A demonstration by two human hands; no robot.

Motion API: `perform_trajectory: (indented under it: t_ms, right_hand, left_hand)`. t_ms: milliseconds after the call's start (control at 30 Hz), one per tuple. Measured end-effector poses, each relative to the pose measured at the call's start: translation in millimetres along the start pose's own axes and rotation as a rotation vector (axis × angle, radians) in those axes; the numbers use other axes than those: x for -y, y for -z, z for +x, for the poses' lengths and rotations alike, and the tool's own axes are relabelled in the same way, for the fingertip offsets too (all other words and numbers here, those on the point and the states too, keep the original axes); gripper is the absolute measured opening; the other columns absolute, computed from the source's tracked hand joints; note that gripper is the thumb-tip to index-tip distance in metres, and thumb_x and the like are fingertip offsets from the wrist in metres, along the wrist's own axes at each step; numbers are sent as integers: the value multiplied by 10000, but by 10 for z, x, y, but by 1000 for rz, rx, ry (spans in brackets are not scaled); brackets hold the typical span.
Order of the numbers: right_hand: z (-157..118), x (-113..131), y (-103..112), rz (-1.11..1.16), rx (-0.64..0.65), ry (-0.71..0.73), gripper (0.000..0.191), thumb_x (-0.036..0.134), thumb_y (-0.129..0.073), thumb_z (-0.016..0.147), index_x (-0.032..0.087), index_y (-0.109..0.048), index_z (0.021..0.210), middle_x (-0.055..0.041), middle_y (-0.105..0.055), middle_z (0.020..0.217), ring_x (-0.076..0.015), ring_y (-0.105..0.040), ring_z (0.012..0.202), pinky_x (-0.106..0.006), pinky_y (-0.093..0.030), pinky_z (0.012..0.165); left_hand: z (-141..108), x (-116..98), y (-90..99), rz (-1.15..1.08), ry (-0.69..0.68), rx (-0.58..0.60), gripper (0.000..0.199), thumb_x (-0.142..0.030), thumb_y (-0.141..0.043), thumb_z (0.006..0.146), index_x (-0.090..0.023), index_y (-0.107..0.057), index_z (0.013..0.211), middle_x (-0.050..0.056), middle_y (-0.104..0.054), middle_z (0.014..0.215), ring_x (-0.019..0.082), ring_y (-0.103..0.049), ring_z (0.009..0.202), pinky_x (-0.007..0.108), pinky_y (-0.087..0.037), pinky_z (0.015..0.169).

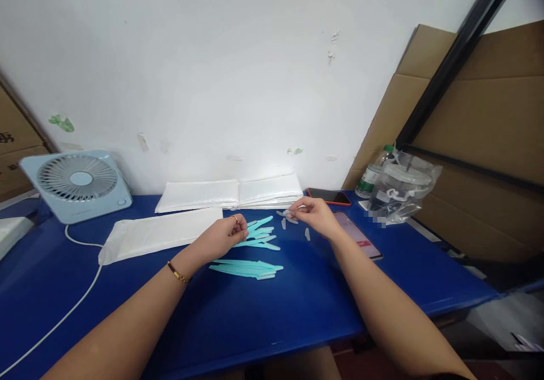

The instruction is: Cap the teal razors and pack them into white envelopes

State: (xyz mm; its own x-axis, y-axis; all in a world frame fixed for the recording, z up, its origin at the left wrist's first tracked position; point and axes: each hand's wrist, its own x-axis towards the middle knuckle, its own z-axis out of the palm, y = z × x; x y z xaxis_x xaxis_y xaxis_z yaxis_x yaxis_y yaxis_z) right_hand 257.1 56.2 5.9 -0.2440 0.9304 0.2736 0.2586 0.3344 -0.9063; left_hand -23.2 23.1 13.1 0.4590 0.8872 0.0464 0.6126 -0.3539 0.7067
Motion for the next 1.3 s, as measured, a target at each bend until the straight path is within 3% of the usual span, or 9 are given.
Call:
perform_trajectory:
  t_ms: [100,300,633,833,933,1000,1100,1200,1300]
  right_hand:
    - [-20,72,-31,103,-36,104,169,296,-726,647,160,-678,734,-60,-675,831,-192,-666,790,-310,-527,726]
    - [-72,157,-127,-36,-37,318,29,202,-710,673,193,-722,698,-56,-670,807,-162,-636,755,-278,-516,660]
    - [-99,169,-218,-115,32,334,95,132,-674,681,204,-729,709,-52,-678,817,-159,-643,752,-270,-512,664]
    - [-105,196,-304,-147,88,323,69,167,-666,695,199,-723,717,-54,-683,831,-159,-644,769,-264,-506,679]
    - [-82,186,-88,-242,49,241,106,238,-677,694,191,-714,782,-53,-674,866,-158,-633,756,-259,-497,661]
    - [-73,174,110,-430,45,117,107,262,-651,715,190,-707,771,-38,-672,789,-152,-617,702,-251,-469,618]
    - [-76,146,308,-723,106,-133,106,285,-671,683,185,-700,701,-34,-664,701,-161,-597,646,-247,-421,554]
    - [-80,104,298,-847,170,-345,66,228,-711,613,173,-685,639,-48,-667,682,-167,-594,616,-240,-389,506]
    - [-71,55,191,-806,242,-396,37,136,-673,613,167,-656,604,-41,-654,639,-141,-578,549,-225,-378,475]
  left_hand:
    - [18,15,6,-151,11,43,252,-450,-454,823,-202,-488,848,-2,-594,759,142,-548,676,257,-420,640]
    - [36,19,37,-229,29,23,243,-424,-471,805,-185,-500,836,1,-570,724,132,-501,648,250,-404,605]
    - [16,-42,41,-271,52,0,268,-444,-492,780,-180,-516,818,-4,-568,711,120,-472,624,243,-385,587]
    - [47,-12,-37,-181,37,13,279,-450,-460,808,-182,-531,849,5,-593,734,133,-496,628,263,-405,602]
    - [51,0,-48,73,15,-119,272,-436,-475,808,-203,-581,898,34,-629,859,190,-553,786,303,-421,685]
    - [33,-17,-35,240,-35,-176,262,-417,-505,794,-220,-608,932,44,-626,954,222,-550,898,321,-417,744]
    - [-21,-66,-15,325,-123,3,231,-397,-547,777,-236,-637,917,30,-625,951,206,-558,877,294,-418,730]
    - [-84,-110,-23,330,-150,223,180,-372,-592,754,-248,-656,868,7,-639,892,170,-569,782,251,-402,647]
    - [-116,-133,-47,357,-128,252,119,-332,-582,763,-243,-658,788,-3,-652,820,159,-564,738,242,-373,601]
